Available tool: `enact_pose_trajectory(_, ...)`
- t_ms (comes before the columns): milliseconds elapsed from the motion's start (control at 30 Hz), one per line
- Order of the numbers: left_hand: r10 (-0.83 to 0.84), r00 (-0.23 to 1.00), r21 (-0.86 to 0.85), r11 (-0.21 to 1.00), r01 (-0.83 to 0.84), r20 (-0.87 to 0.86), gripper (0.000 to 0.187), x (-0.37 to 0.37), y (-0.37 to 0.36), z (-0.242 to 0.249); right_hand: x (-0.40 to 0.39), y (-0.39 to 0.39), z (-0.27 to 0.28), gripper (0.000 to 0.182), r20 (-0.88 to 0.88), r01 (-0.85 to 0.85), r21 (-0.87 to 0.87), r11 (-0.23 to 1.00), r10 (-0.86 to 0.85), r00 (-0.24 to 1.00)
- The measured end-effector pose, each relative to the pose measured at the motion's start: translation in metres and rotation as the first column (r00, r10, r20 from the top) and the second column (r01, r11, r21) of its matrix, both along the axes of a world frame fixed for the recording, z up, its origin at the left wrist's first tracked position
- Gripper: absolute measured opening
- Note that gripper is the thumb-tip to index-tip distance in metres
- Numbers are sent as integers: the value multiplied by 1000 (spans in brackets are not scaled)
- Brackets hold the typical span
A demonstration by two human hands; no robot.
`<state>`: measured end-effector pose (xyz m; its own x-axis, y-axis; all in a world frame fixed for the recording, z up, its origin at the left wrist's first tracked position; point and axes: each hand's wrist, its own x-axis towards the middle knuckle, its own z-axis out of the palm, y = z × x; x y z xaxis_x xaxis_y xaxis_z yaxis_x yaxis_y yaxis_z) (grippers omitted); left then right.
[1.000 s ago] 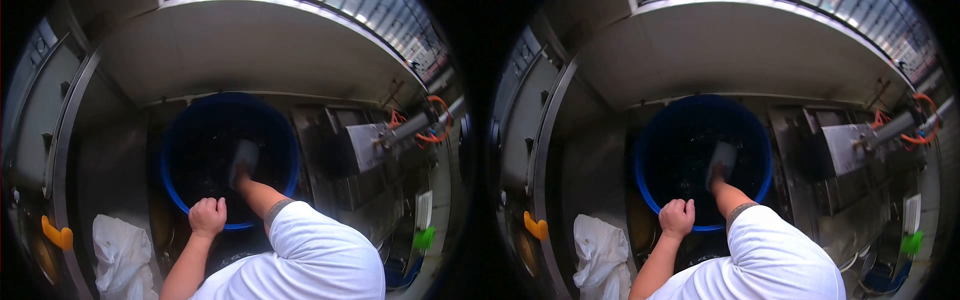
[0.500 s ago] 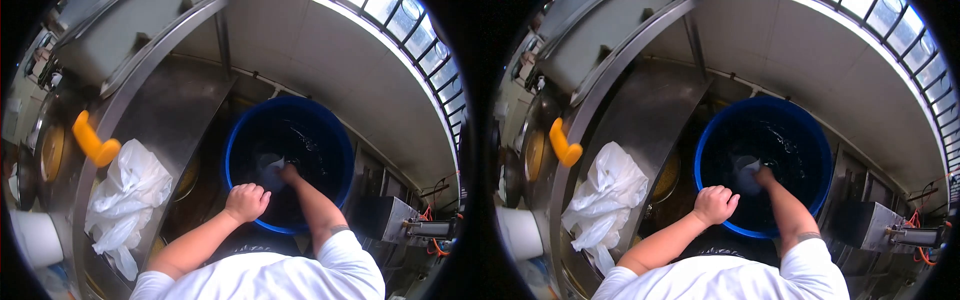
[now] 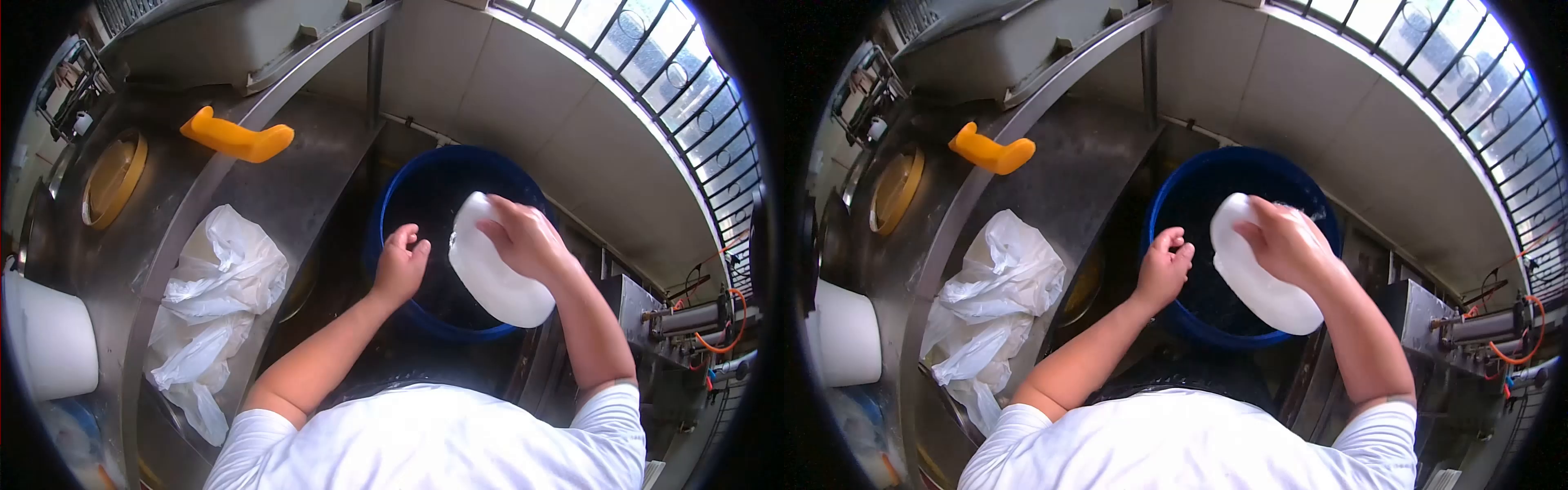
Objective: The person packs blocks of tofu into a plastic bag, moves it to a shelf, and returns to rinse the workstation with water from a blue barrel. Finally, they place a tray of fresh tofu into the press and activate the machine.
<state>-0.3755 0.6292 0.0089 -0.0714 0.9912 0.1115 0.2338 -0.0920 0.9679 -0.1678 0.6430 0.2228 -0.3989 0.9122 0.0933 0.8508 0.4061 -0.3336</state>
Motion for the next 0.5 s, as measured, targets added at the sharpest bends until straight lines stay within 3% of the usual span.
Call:
enact_pose_trajectory(67, 71, 948, -315, 949, 33, 311, 49, -9, 7, 35, -41, 11, 28, 44, 140, -38, -171, 985, 63, 988)
enact_pose_trajectory(167, 401, 716, -435, 888, -150, 571, 40, -26, 62, -9, -103, 46, 35, 46, 289, -256, -208, 944, 309, 906)
enact_pose_trajectory(200, 370, 769, -449, 885, -122, 522, 37, -40, 73, 15, -121, 58, 37, 44, 297, -292, -151, 944, 326, 898)
enact_pose_trajectory(267, 247, 623, -331, 943, 22, 743, 31, -60, 108, 23, -156, 75, 63, 44, 429, -223, -198, 955, 289, 856)
enact_pose_trajectory(300, 251, 543, -317, 948, 29, 802, 30, -65, 126, 25, -158, 82, 65, 45, 418, -194, -136, 972, 234, 878)
enact_pose_trajectory(333, 254, 457, -302, 953, 35, 853, 29, -69, 145, 25, -156, 73, 75, 46, 352, -115, -118, 986, 150, 924)
enact_pose_trajectory(400, 385, 497, -413, 909, -59, 777, 27, -68, 144, 69, -142, 57, 80, 47, 286, -9, -111, 994, 40, 957)
enact_pose_trajectory(433, 396, 448, -403, 911, -83, 802, 25, -63, 143, 77, -125, 46, 70, 49, 30, 61, -43, 997, -60, 998)
enact_pose_trajectory(467, 275, 496, -270, 959, -84, 823, 29, -64, 162, 54, -109, 33, 60, 51, -233, 145, 12, 989, -138, 962)
enact_pose_trajectory(500, 271, 500, -275, 959, -68, 822, 29, -59, 159, 52, -97, 17, 46, 52, -313, 172, 151, 973, -118, 942)
